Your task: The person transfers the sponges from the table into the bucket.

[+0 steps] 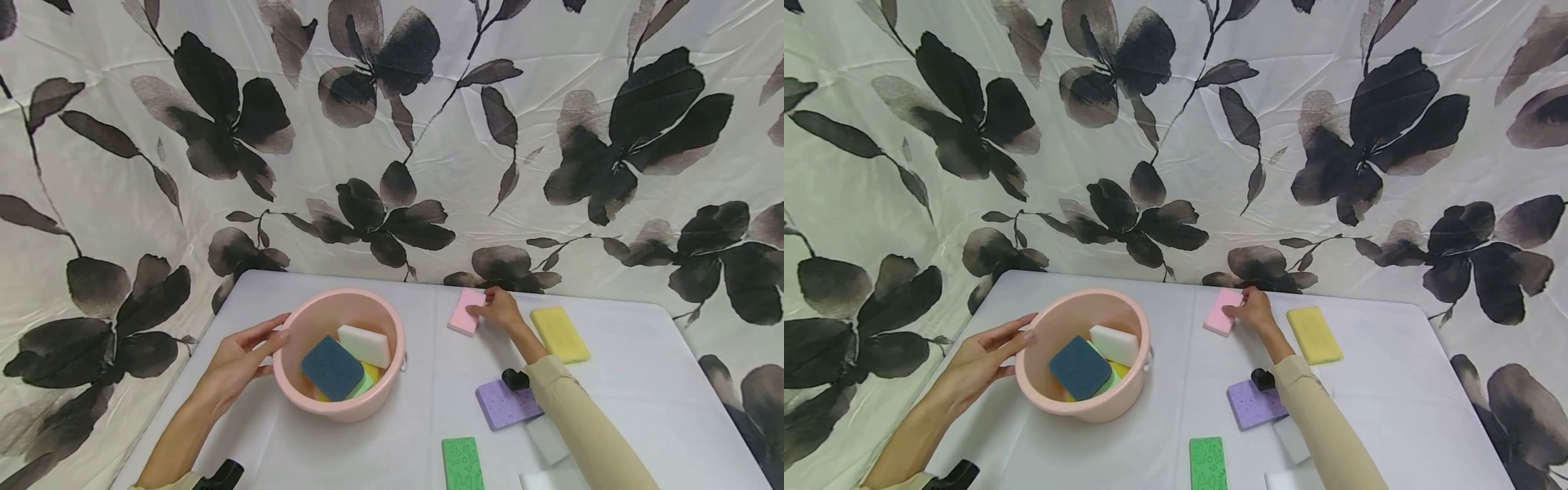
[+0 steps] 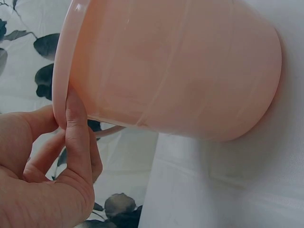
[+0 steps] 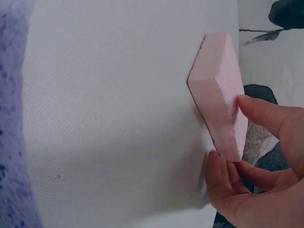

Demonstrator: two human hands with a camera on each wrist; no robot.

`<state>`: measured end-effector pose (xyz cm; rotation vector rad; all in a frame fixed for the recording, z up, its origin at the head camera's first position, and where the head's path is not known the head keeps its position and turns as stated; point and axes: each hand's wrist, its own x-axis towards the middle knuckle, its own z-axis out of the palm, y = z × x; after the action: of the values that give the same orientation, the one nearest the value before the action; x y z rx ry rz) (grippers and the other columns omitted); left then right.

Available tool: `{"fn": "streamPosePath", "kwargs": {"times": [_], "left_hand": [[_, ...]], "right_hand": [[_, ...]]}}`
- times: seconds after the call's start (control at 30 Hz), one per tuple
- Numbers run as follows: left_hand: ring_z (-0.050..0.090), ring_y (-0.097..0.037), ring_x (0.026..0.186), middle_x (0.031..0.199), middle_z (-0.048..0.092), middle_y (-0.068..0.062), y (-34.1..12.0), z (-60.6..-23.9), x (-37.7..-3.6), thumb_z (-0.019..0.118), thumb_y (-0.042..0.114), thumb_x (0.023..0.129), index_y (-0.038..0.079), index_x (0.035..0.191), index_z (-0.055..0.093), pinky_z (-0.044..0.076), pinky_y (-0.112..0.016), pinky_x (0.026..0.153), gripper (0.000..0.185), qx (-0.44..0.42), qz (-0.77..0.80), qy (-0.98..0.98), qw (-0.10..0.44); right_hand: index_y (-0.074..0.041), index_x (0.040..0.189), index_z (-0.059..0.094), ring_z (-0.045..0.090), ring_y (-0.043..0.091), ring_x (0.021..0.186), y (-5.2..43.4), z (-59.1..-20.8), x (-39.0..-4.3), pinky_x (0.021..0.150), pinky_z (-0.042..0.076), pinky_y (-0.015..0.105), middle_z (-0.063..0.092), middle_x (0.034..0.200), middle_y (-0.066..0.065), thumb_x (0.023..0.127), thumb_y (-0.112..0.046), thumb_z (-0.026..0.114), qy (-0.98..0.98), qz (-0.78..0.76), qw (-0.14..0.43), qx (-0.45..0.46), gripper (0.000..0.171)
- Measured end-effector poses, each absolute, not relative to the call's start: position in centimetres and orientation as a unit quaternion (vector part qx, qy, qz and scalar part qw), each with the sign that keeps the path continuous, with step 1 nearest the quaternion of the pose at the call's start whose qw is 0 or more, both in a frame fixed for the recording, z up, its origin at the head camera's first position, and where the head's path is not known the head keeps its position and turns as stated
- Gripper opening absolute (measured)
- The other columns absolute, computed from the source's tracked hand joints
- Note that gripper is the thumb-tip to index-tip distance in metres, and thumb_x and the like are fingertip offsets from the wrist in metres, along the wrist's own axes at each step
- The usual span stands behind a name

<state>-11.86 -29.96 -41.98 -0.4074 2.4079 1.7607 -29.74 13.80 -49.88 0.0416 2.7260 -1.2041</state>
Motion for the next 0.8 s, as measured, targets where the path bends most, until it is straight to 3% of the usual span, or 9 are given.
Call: {"fn": "streamPosePath", "kwargs": {"times": [0.23,0.5,0.8], "left_hand": [[0.063,-0.003,0.101,0.141,0.053,-0.014,-29.9,-42.1,-11.9,0.069,0.044,0.098,0.017,0.155,0.048,0.060,-0.025,0.081,0.067,-0.132,0.585,0.798,0.066],[0.063,-0.004,0.101,0.138,0.054,-0.015,-30.0,-42.0,-12.0,0.069,0.045,0.098,0.017,0.156,0.047,0.060,-0.025,0.081,0.068,-0.121,0.578,0.804,0.065],[0.062,-0.004,0.101,0.143,0.052,-0.016,-30.0,-41.8,-11.8,0.069,0.045,0.098,0.017,0.156,0.047,0.060,-0.025,0.080,0.069,-0.124,0.575,0.806,0.067]], "right_hand": [[0.016,0.133,0.047,0.054,0.040,0.113,13.8,-50.2,-29.5,0.103,0.047,0.049,0.056,0.127,0.031,0.090,-0.021,0.079,0.913,-0.400,0.085,0.012,0.065],[0.010,0.126,0.049,0.059,0.036,0.101,14.0,-49.8,-29.1,0.076,0.049,0.030,0.061,0.117,0.028,0.088,-0.015,0.081,0.891,-0.450,0.048,0.024,0.055],[0.004,0.122,0.059,0.063,0.036,0.107,14.3,-48.9,-28.6,0.070,0.046,0.019,0.065,0.119,0.026,0.090,-0.012,0.080,0.869,-0.494,0.015,0.008,0.042]]}}
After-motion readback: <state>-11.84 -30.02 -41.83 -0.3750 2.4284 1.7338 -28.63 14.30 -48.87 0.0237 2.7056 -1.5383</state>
